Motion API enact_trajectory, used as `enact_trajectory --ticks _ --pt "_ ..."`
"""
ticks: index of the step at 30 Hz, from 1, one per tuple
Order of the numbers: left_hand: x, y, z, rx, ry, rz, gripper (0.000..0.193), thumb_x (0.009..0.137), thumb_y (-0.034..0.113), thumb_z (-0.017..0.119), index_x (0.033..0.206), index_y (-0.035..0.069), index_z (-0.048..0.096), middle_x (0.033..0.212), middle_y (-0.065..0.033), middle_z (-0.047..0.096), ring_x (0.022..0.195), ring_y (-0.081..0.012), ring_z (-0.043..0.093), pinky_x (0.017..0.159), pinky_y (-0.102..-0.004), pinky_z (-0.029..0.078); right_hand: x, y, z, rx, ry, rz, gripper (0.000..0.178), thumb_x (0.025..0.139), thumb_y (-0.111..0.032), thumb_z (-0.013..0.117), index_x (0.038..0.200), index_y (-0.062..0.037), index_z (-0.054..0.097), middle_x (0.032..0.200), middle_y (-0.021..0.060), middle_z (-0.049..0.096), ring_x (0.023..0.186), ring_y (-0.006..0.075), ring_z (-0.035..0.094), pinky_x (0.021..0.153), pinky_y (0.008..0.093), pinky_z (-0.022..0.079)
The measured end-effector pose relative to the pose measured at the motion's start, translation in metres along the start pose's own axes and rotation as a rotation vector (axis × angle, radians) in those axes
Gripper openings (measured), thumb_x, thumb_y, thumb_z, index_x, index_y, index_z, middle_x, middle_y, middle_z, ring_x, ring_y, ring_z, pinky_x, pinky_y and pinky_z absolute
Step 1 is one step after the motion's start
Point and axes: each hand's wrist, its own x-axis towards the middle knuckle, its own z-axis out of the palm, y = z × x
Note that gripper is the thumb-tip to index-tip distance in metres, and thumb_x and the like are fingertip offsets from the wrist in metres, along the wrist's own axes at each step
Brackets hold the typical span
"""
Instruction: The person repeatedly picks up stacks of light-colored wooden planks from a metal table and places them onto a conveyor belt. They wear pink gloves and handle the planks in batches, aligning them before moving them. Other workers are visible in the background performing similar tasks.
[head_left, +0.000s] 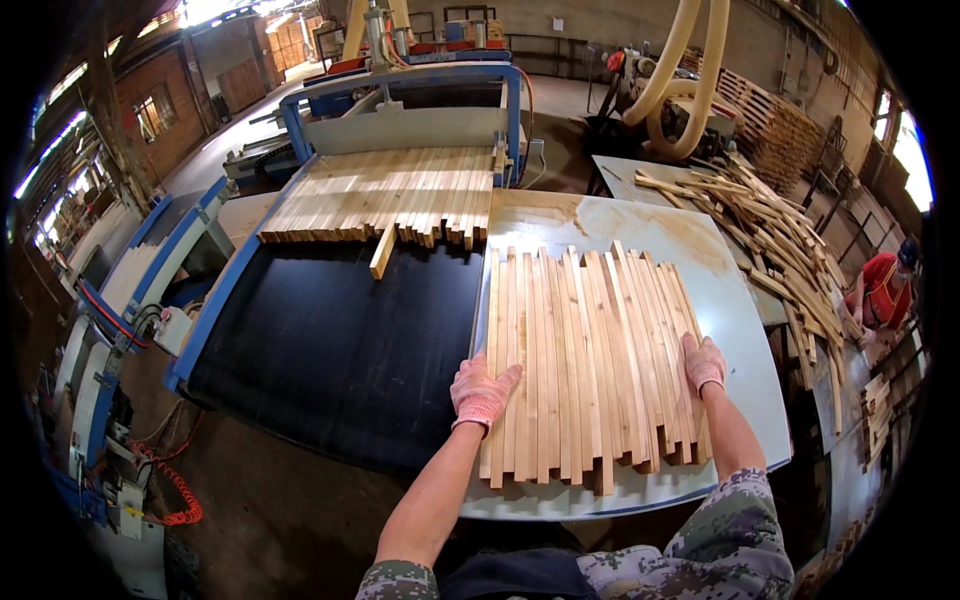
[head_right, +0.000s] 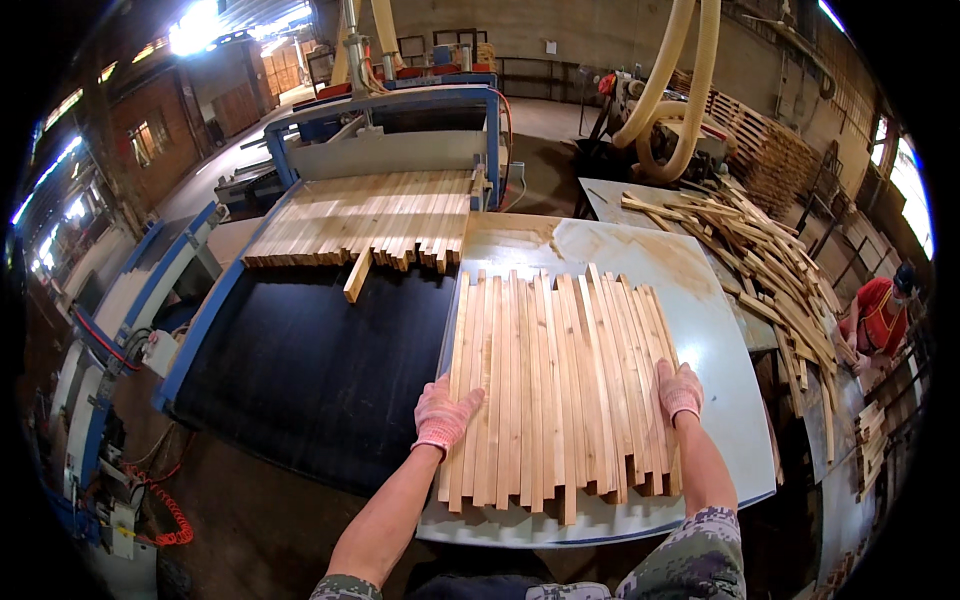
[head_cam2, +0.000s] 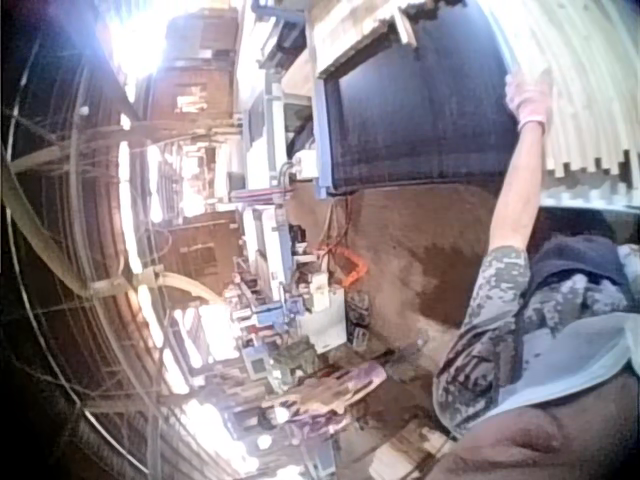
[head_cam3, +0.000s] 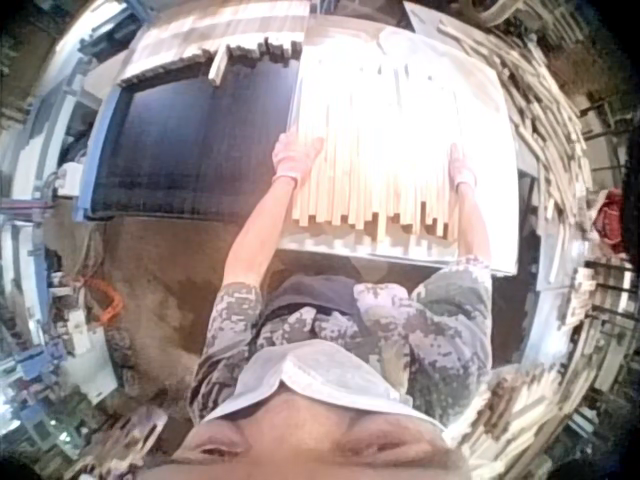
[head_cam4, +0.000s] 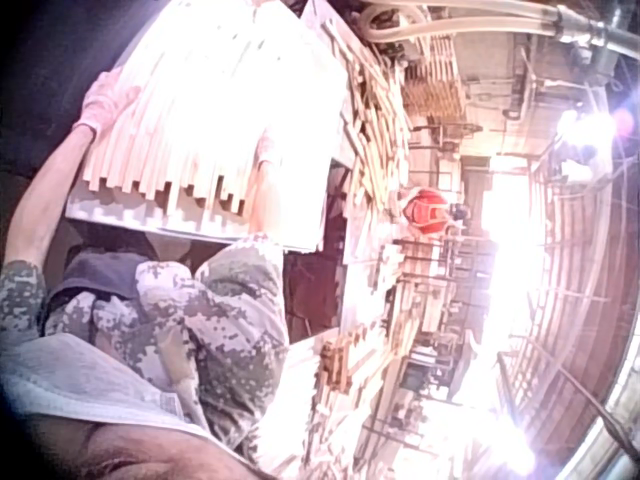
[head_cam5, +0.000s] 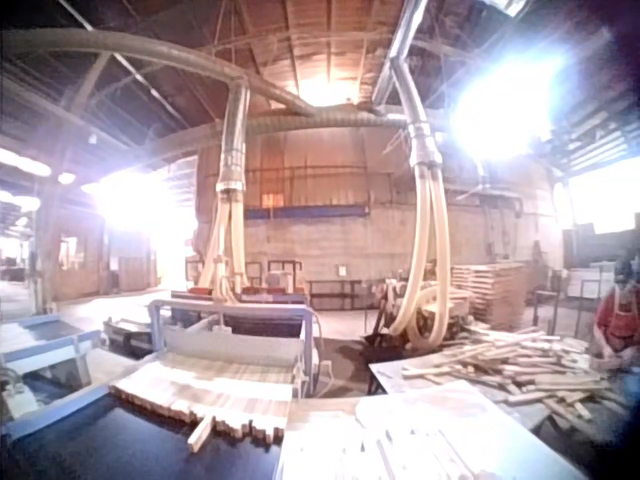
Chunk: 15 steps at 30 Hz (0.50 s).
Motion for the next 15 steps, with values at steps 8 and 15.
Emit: enact_trajectory --ticks 8,15 --pt "-0.004 0.005 -0.005 -0.043 -0.013 0.0 0.097 0.086 0.065 0.076 0.158 0.007 0.049 0.143 -0.0204 0.06 0.133 -0.0369 0.059 0.115 -0.0462 0.046 0.003 0.003 0.003 -0.01 0.0 -0.009 0.073 0.105 -0.062 0.048 0.137 0.0014 0.064 0.132 0.0302 0.069 0.128 0.0458 0.064 0.11 0.0513 0.049" --pt "0.002 -0.003 0.001 -0.045 -0.021 0.057 0.097 0.087 0.063 0.076 0.16 0.007 0.045 0.145 -0.0212 0.059 0.132 -0.0388 0.06 0.114 -0.049 0.047 0.019 0.02 0.019 0.084 0.096 -0.08 0.072 0.103 -0.062 0.053 0.132 0.0012 0.066 0.129 0.0285 0.071 0.123 0.0469 0.066 0.105 0.0513 0.051"
